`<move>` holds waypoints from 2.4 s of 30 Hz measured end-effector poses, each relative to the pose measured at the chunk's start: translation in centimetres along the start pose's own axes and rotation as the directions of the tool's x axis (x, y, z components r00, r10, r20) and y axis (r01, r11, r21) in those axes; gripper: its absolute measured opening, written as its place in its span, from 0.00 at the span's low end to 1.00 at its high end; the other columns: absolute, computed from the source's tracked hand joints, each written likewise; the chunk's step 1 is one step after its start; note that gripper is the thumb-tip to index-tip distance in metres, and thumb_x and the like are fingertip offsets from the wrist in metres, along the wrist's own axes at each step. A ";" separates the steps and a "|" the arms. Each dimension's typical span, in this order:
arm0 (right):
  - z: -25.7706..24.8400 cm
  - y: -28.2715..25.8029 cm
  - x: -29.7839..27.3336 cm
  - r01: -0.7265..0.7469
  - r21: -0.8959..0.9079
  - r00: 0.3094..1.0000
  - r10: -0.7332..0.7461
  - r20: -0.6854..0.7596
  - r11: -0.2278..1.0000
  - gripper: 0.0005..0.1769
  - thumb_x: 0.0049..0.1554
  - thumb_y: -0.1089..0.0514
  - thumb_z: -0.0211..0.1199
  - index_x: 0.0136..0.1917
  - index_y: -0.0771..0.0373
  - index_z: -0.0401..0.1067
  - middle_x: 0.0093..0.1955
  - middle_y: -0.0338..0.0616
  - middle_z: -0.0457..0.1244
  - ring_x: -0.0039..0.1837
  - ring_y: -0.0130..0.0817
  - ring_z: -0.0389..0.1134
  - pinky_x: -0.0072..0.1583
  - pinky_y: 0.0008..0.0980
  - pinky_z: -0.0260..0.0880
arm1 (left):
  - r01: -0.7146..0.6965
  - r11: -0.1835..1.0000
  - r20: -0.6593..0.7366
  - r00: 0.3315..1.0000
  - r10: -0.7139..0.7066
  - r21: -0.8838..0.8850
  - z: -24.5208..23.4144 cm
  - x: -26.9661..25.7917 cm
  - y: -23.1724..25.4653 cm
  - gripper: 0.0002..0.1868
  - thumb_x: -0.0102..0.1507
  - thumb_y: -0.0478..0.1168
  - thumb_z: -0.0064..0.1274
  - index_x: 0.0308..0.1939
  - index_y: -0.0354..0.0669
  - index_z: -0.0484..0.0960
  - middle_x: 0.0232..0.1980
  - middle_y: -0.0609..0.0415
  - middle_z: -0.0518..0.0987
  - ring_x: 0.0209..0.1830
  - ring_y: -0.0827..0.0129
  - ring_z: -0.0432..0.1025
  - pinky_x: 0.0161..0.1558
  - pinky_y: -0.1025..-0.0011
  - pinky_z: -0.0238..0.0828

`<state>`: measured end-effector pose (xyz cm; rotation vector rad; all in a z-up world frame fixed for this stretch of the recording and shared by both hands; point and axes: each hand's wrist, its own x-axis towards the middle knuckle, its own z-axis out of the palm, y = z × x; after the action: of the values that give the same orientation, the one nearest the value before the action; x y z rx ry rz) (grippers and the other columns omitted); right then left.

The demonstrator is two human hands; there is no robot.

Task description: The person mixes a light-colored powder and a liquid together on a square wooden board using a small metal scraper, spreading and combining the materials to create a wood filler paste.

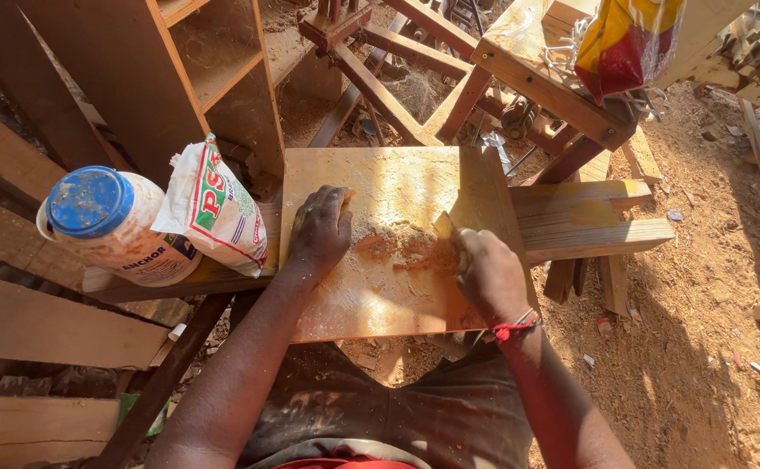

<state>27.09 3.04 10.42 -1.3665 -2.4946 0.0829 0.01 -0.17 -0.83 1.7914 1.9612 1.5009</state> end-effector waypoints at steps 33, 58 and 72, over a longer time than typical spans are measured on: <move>1.9 -3.7 -1.0 0.222 0.117 0.964 -0.199 -0.176 0.968 0.15 0.58 0.64 0.58 0.58 0.59 0.75 0.47 0.51 0.66 0.49 0.52 0.70 0.51 0.45 0.72 | 0.074 0.997 0.057 0.996 -0.075 0.021 -0.9 -0.1 1.1 0.18 0.62 0.36 0.52 0.56 0.38 0.78 0.55 0.44 0.78 0.57 0.48 0.72 0.59 0.54 0.68; 2.6 -0.7 1.3 0.202 0.246 0.979 -0.193 -0.059 0.948 0.15 0.58 0.64 0.60 0.57 0.58 0.79 0.52 0.50 0.68 0.53 0.52 0.70 0.55 0.46 0.71 | 0.047 0.998 0.010 0.999 -0.047 0.031 -0.4 -0.5 0.6 0.17 0.63 0.38 0.52 0.55 0.40 0.78 0.56 0.45 0.78 0.59 0.48 0.71 0.62 0.54 0.68; 1.5 -1.6 0.4 0.330 0.117 0.941 -0.317 -0.116 0.937 0.17 0.51 0.69 0.61 0.53 0.56 0.79 0.48 0.45 0.66 0.54 0.49 0.68 0.56 0.43 0.70 | 0.013 1.000 -0.004 1.000 -0.013 -0.017 -0.7 -0.3 0.8 0.15 0.62 0.36 0.53 0.52 0.39 0.79 0.53 0.44 0.78 0.56 0.47 0.73 0.59 0.54 0.69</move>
<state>25.16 2.65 9.34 -0.8714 -2.5438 0.1102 0.22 -0.97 -0.08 1.7666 1.9523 1.5141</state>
